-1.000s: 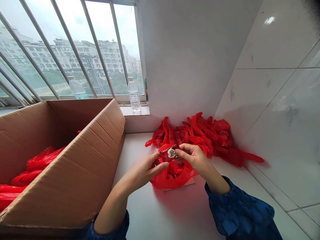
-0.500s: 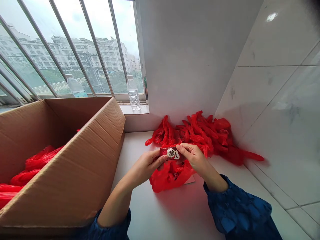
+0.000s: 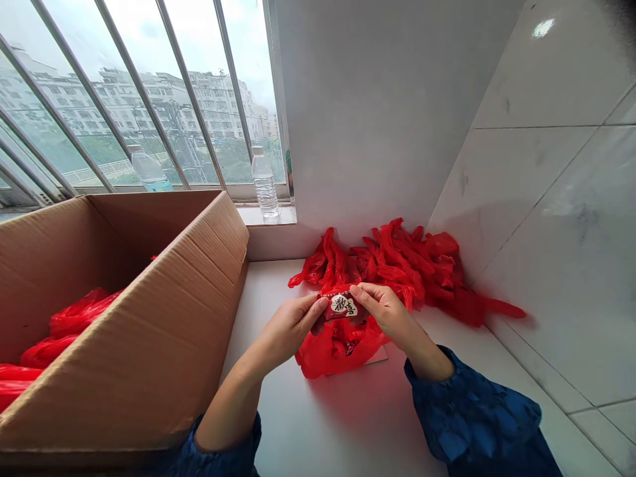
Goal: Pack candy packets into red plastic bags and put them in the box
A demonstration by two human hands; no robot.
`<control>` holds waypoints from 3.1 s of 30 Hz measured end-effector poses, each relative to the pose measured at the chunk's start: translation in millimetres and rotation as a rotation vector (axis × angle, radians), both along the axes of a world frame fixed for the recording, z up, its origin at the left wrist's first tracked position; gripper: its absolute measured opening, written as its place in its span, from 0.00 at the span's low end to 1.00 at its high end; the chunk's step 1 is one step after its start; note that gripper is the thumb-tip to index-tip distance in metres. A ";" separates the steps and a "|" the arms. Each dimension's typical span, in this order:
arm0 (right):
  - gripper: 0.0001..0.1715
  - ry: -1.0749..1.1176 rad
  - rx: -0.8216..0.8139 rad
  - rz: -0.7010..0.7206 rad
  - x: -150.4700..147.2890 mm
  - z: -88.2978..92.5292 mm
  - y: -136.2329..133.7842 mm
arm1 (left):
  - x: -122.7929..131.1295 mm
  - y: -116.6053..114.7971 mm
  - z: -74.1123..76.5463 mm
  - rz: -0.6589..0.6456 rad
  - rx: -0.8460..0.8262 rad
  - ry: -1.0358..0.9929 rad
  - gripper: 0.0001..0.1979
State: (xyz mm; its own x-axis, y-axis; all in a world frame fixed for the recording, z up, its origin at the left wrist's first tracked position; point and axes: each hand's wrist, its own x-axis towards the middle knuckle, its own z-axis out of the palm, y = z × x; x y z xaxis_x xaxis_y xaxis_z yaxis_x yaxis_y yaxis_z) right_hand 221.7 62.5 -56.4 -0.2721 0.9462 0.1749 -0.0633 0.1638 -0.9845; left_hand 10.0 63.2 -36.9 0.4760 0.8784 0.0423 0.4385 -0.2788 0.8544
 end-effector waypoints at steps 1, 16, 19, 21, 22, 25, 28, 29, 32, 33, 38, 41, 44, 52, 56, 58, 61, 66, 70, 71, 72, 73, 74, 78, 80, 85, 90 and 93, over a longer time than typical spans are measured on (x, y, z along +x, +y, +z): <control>0.24 0.002 -0.009 0.005 -0.2 0.2 -0.3 | -0.2 0.0 0.0 -0.002 -0.001 -0.002 0.25; 0.22 -0.028 0.020 0.045 13.1 -1.9 0.4 | -0.3 2.9 2.6 0.014 0.019 -0.184 0.20; 0.20 -0.029 0.046 0.028 14.8 -2.7 1.0 | -1.6 3.4 2.4 -0.020 -0.010 -0.195 0.20; 0.19 -0.035 0.057 0.036 15.5 -2.7 1.0 | -2.4 3.7 2.7 -0.032 -0.023 -0.194 0.19; 0.18 -0.039 0.064 0.040 15.7 -2.1 0.8 | -2.7 3.9 3.1 -0.035 -0.025 -0.190 0.19; 0.17 -0.046 0.092 0.038 16.0 1.0 -1.3 | -3.5 4.2 5.2 -0.043 -0.022 -0.168 0.19; 0.16 -0.028 0.095 0.009 14.8 2.6 -3.7 | -4.5 4.3 7.5 -0.053 -0.008 -0.136 0.19; 0.16 -0.016 0.090 0.001 14.2 2.3 -4.2 | -5.0 4.4 8.0 -0.057 0.000 -0.125 0.20; 0.15 0.035 0.063 -0.002 13.1 -0.6 -4.1 | -6.5 4.2 8.8 -0.061 0.029 -0.100 0.20; 0.15 0.055 0.051 0.008 13.2 -1.6 -3.8 | -6.9 4.1 8.7 -0.062 0.034 -0.096 0.20; 0.16 -0.016 0.032 0.062 13.6 -3.6 -0.8 | -7.5 3.2 4.5 -0.055 0.056 -0.095 0.19; 0.16 -0.062 0.031 0.040 12.0 -4.0 0.9 | -6.3 1.6 1.1 -0.063 0.024 -0.047 0.19; 0.18 -0.147 0.059 0.023 15.9 -2.1 -0.1 | -5.7 -2.5 3.9 -0.073 0.013 0.094 0.20; 0.09 -0.879 0.270 -0.133 30.8 1.0 -9.3 | -3.0 -26.1 25.5 0.080 0.098 0.207 0.23; 0.18 -0.882 0.288 -0.010 12.4 -15.3 3.3 | 0.8 -34.6 28.0 0.078 0.107 0.298 0.25; 0.21 -0.994 0.259 0.035 6.1 -24.6 10.8 | 0.4 -36.9 28.9 0.065 0.137 0.341 0.25; 0.19 -1.235 0.156 0.039 5.7 -35.0 16.6 | -2.0 -39.0 28.7 0.014 0.178 0.424 0.24; 0.15 -1.386 0.077 -0.011 10.7 -37.6 13.0 | -4.5 -41.4 24.2 -0.044 0.202 0.515 0.21; 0.13 -1.449 0.065 0.009 4.3 -40.3 9.7 | -4.8 -44.4 24.0 -0.072 0.204 0.580 0.21; 0.13 -1.463 0.062 0.007 1.9 -42.5 9.5 | -4.7 -45.1 24.5 -0.073 0.204 0.592 0.21; 0.14 -1.476 0.057 0.000 -0.4 -44.9 9.6 | -4.7 -45.8 25.2 -0.072 0.202 0.600 0.21; 0.15 -1.488 0.052 -0.010 -2.5 -47.2 10.1 | -4.7 -46.4 26.0 -0.073 0.199 0.604 0.21; 0.15 -1.498 0.046 -0.024 -4.1 -49.0 10.6 | -4.8 -47.0 26.8 -0.073 0.195 0.605 0.21; 0.20 -1.507 0.046 -0.108 -5.5 -48.0 11.7 | -6.6 -49.3 29.6 -0.076 0.202 0.594 0.20; 0.21 -1.488 0.069 -0.111 -4.6 -43.6 10.1 | -7.3 -50.4 30.3 -0.061 0.211 0.609 0.20; 0.17 -1.461 0.066 -0.018 -8.6 -42.6 4.3 | -5.6 -51.0 29.9 -0.057 0.213 0.636 0.19; 0.26 -1.422 0.045 0.036 -14.0 -54.1 5.3 | -5.9 -49.2 28.3 -0.054 0.239 0.636 0.20; 0.25 -1.361 0.085 0.074 -7.0 -48.8 6.8 | -7.7 -48.4 28.2 -0.032 0.228 0.659 0.21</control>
